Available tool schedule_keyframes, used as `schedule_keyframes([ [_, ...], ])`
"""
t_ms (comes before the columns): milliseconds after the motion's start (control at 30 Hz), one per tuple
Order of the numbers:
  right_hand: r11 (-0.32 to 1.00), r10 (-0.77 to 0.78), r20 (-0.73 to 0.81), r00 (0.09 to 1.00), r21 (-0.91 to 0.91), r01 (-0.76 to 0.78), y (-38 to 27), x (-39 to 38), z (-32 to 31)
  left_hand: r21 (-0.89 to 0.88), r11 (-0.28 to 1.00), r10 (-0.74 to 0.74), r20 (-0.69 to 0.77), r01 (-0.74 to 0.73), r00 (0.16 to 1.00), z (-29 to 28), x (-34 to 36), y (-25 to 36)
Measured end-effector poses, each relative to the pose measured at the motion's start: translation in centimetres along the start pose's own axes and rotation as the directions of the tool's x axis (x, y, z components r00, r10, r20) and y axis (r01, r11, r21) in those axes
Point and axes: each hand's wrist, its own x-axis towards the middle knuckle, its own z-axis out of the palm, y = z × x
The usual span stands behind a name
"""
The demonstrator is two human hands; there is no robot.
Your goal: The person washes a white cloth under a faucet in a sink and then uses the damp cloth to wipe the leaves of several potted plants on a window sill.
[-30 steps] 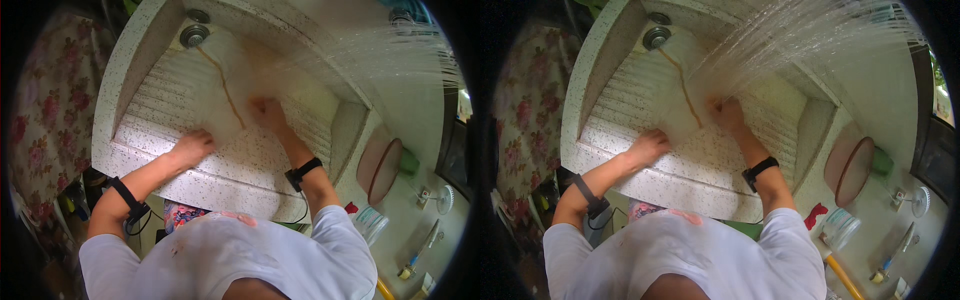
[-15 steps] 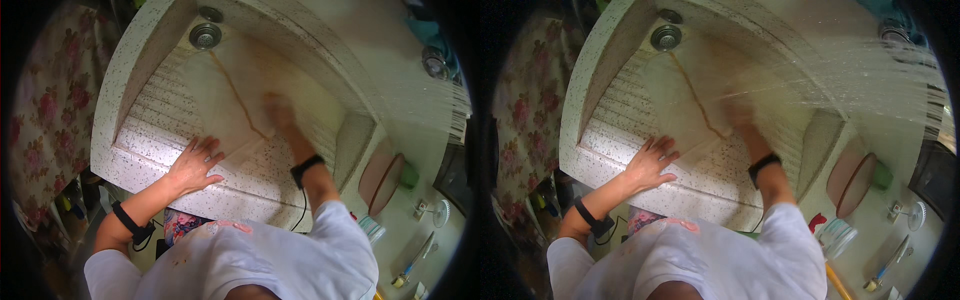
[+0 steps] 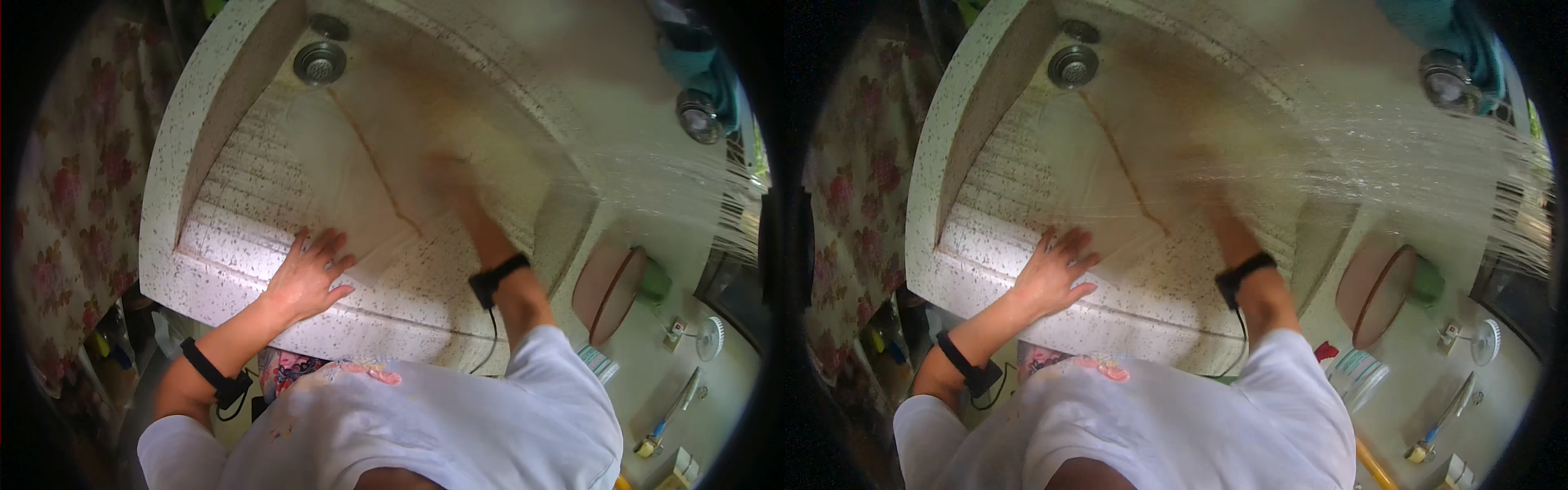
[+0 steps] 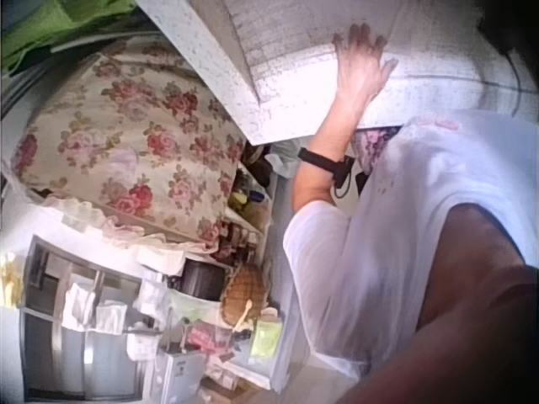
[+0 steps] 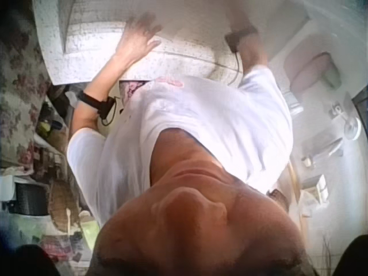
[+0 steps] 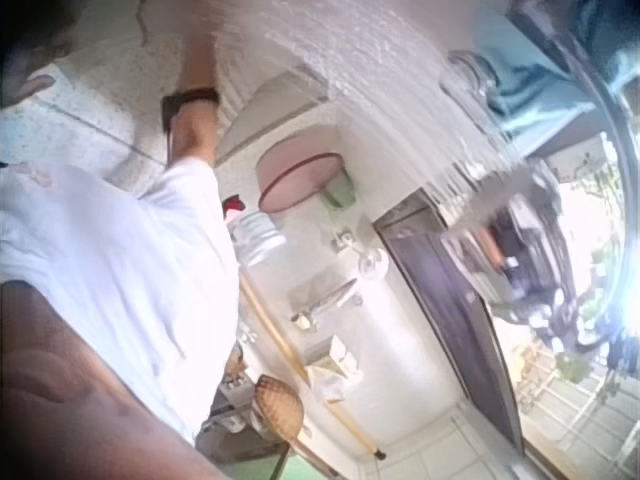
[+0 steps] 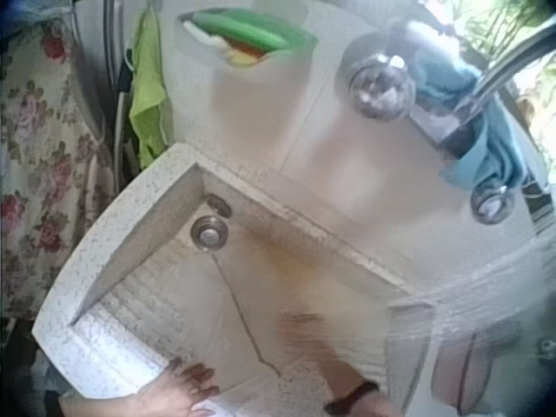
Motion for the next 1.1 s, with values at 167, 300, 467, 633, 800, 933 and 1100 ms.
schedule_keyframes([
  [167,-0.249,-0.389,0.203,0.899,-0.962,0.110,1.8,-5.6,4.2,0.005,0.999,0.041,-0.059,-0.041,0.997,0.0,0.1,0.2],
  [300,-0.510,-0.323,-0.036,0.946,-0.835,-0.206,-3.8,-7.4,8.0,0.039,0.994,0.101,-0.085,-0.098,0.991,0.3,0.6,-0.3],
  [467,-0.437,-0.274,0.004,0.962,-0.891,-0.121,-3.5,-4.2,1.3,0.083,0.951,0.307,-0.185,-0.297,0.933,1.8,3.4,-1.7],
  [633,-0.159,-0.319,0.157,0.935,-0.981,0.110,-0.9,-9.3,0.2,-0.097,0.898,0.429,-0.012,-0.429,0.903,2.1,2.9,0.3],
  [800,-0.101,-0.307,0.433,0.847,-0.900,0.424,1.6,-14.4,10.5,-0.039,0.986,0.153,-0.178,-0.162,0.972,0.6,0.8,0.7],
  [933,-0.687,0.142,0.620,0.772,-0.500,0.528,3.3,-9.6,12.8,-0.036,0.996,0.080,0.109,-0.077,0.991,0.0,0.0,0.2],
  [1100,-0.116,-0.183,0.174,0.967,-0.981,0.155,0.5,-5.9,6.5,-0.034,0.997,0.073,0.052,-0.071,0.996,0.1,-0.2,0.3],
])
